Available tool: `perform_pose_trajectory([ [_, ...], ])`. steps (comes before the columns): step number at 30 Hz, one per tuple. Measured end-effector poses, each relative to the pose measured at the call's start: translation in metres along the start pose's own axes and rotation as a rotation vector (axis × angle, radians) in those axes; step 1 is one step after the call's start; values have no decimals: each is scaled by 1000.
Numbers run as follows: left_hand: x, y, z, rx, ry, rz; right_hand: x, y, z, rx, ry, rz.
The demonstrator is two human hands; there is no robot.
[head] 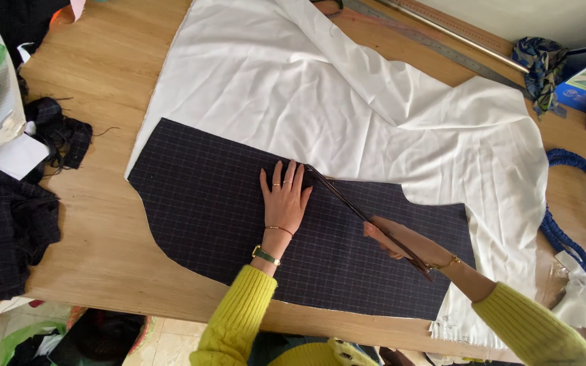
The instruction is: The person aligns a dark patterned fabric piece on a white cloth and uses shears to cut the white fabric along the edges of the patterned piece. The person adjusts the fabric and continues cutting around the perimeter.
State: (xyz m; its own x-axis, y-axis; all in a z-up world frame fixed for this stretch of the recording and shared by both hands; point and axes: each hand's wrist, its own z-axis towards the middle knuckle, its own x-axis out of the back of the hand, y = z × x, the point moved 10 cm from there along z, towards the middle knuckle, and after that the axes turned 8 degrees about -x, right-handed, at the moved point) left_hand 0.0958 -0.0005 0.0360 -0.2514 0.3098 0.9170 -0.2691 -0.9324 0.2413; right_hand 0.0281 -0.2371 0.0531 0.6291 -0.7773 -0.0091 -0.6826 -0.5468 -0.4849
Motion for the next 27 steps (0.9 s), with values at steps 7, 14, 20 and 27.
perform_pose_trajectory([
  [7, 2, 0, 0, -6, 21, -16, -6, -8, 4, 43, 163, -218],
  [14, 3, 0, 0, -10, 30, 7, -12, -4, 4, 64, 135, -142],
  [20, 8, 0, 0, -10, 33, -8, -22, -8, 0, 30, 96, -8],
  [27, 7, -6, 0, 34, 53, -44, 3, -45, -14, 30, 74, -408],
])
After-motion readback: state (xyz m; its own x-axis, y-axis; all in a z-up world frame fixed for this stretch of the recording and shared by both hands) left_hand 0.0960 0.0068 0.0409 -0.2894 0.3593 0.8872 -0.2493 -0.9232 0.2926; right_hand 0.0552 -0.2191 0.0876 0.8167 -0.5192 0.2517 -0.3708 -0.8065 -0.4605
